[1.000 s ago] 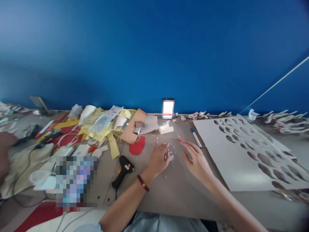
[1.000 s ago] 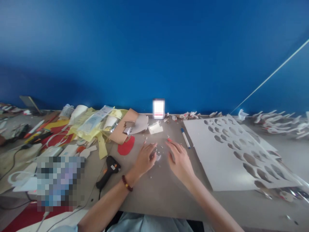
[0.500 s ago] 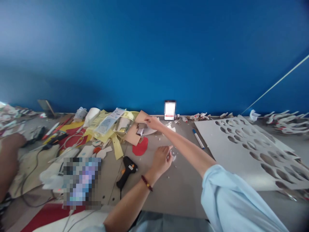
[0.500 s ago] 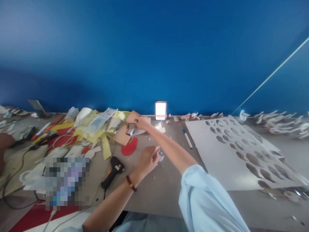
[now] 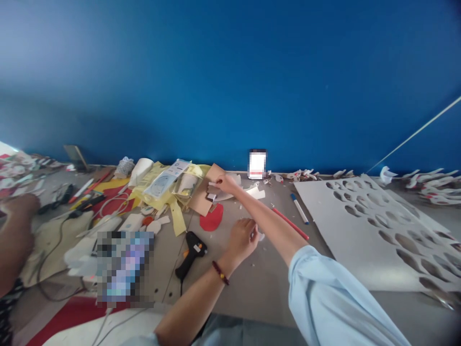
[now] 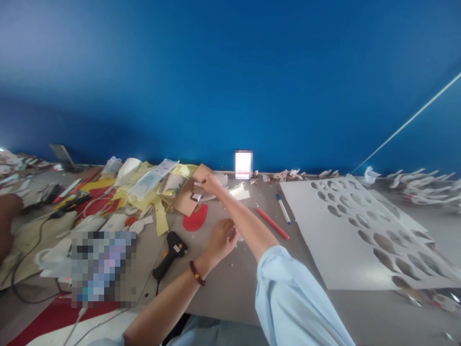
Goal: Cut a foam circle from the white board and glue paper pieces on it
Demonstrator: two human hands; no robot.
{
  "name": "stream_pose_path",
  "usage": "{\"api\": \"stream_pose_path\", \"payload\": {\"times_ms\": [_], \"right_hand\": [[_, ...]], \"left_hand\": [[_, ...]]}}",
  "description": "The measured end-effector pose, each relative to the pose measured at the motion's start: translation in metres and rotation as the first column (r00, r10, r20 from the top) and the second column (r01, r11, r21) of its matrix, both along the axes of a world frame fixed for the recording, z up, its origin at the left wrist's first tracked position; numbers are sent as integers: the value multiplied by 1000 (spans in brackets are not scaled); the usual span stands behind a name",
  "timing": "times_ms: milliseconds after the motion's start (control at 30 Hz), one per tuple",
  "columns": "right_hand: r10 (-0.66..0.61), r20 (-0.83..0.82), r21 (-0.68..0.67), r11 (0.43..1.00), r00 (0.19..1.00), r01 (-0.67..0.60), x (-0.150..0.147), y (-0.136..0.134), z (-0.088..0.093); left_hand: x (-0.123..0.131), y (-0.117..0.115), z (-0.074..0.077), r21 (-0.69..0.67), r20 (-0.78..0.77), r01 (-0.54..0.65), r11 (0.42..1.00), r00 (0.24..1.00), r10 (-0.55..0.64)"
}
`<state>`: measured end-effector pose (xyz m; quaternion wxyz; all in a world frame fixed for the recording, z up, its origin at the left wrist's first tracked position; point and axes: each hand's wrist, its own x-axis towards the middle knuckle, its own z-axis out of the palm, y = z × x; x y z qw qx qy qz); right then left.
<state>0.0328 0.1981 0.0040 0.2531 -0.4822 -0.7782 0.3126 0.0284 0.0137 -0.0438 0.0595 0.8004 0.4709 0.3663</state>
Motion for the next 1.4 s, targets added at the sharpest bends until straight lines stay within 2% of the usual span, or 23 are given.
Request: {"api": "stream_pose_path", "payload": {"times_ms": [100, 200, 367, 433, 500, 633, 733, 833, 967, 1100, 1167, 1267, 1333, 1400], "right_hand": [[-33, -109, -26, 999, 994, 30, 16, -6, 11], [-79, -229, -79, 995, 970, 62, 46, -22, 22], [-147, -388, -152, 984, 910, 94, 111, -80, 23], [-231, -536, -254, 961, 812, 106, 134, -107, 18], [-291, -566, -308, 943, 771, 129, 152, -132, 11], [-292, -504, -324, 936, 813, 136, 169, -167, -7], [-270, -456, -308, 942, 848, 135, 170, -180, -19], [-247, -463, -273, 953, 851, 129, 165, -187, -25], [-208, -451, -160, 976, 868, 150, 161, -191, -24], [-196, -322, 25, 976, 926, 216, 172, -186, -22], [-284, -241, 84, 946, 928, 312, 186, -178, -26], [-448, -123, 146, 875, 886, 462, 209, -165, -33], [-505, -11, 171, 850, 863, 499, 221, -161, -35], [-555, 178, 237, 826, 813, 512, 231, -162, -32]], "left_hand": [[0, -1, 1, -69, 86, 19, 997, 996, -13], [-1, -1, 2, -112, 203, 29, 993, 979, -6], [-3, 0, 6, -227, 374, -2, 974, 923, 89], [-4, -1, 10, -270, 486, 31, 962, 867, 109], [-4, -2, 15, -303, 580, 89, 949, 807, 109], [-2, -4, 21, -406, 693, 224, 886, 708, 139], [1, -2, 17, -489, 736, 318, 812, 650, 188], [4, -1, 11, -541, 748, 351, 765, 616, 246], [5, -1, 9, -544, 746, 321, 775, 609, 272], [4, -2, 14, -516, 748, 282, 808, 608, 266], [3, -2, 16, -508, 753, 245, 826, 592, 288], [2, -1, 16, -507, 761, 228, 831, 571, 308], [2, -1, 16, -506, 754, 246, 827, 591, 286], [3, -2, 15, -499, 734, 258, 827, 633, 245]]}}
